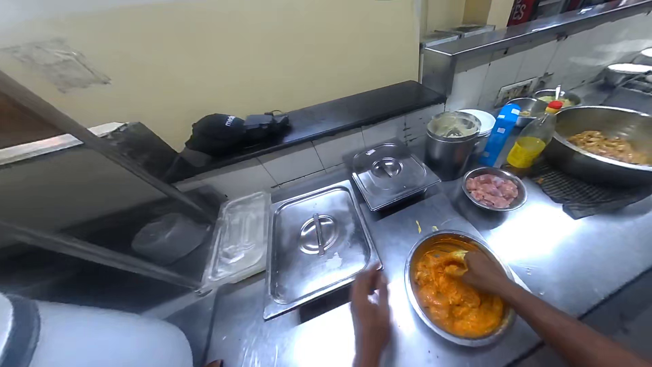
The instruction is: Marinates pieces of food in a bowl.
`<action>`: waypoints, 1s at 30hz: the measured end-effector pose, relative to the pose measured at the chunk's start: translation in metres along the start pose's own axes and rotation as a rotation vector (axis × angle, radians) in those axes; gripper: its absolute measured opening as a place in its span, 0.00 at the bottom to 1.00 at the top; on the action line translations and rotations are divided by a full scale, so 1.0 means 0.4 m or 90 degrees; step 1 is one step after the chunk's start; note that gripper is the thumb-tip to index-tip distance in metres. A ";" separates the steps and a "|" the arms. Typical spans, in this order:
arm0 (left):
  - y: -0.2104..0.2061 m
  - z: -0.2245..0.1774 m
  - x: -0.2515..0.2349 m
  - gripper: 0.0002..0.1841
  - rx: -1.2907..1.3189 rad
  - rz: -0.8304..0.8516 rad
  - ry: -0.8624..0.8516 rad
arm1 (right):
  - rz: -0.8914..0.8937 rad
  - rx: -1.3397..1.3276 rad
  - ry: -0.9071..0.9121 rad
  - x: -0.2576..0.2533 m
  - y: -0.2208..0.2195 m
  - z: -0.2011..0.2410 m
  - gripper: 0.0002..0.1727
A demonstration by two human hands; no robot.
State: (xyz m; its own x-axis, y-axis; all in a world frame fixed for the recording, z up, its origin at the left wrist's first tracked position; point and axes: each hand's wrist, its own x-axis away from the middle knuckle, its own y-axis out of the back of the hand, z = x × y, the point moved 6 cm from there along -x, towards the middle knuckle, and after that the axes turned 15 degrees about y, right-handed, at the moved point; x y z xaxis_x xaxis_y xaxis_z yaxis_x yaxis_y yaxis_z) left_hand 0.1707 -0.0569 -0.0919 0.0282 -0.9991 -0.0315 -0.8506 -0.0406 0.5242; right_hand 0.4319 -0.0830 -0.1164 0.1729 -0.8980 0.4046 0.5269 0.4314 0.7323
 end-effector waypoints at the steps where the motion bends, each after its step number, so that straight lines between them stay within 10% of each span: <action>1: -0.060 0.013 0.062 0.23 0.057 0.044 0.052 | 0.069 0.020 0.028 0.006 -0.037 0.009 0.21; 6: -0.241 0.087 0.156 0.26 0.283 0.137 0.328 | 0.143 0.143 0.120 0.013 -0.031 -0.013 0.16; 9: -0.252 0.076 0.128 0.23 0.308 0.082 0.319 | 0.068 0.120 0.112 -0.060 0.034 0.009 0.17; 14: -0.278 0.054 0.102 0.19 0.260 -0.070 0.310 | 0.353 0.178 0.359 0.014 -0.129 0.011 0.16; 22: -0.278 0.031 0.065 0.18 0.169 -0.058 0.299 | 0.335 0.283 0.489 -0.074 -0.043 0.068 0.13; 30: -0.280 0.037 0.083 0.14 0.178 -0.138 0.310 | 0.376 0.265 0.208 0.043 -0.067 -0.062 0.29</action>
State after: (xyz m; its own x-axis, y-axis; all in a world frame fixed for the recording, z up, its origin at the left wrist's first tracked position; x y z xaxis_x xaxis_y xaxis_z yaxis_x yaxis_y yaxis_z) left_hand 0.2589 -0.0852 -0.1643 0.3967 -0.8621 0.3151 -0.9029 -0.3045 0.3034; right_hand 0.4413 -0.1121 -0.1425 0.5968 -0.4621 0.6560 -0.0723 0.7832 0.6175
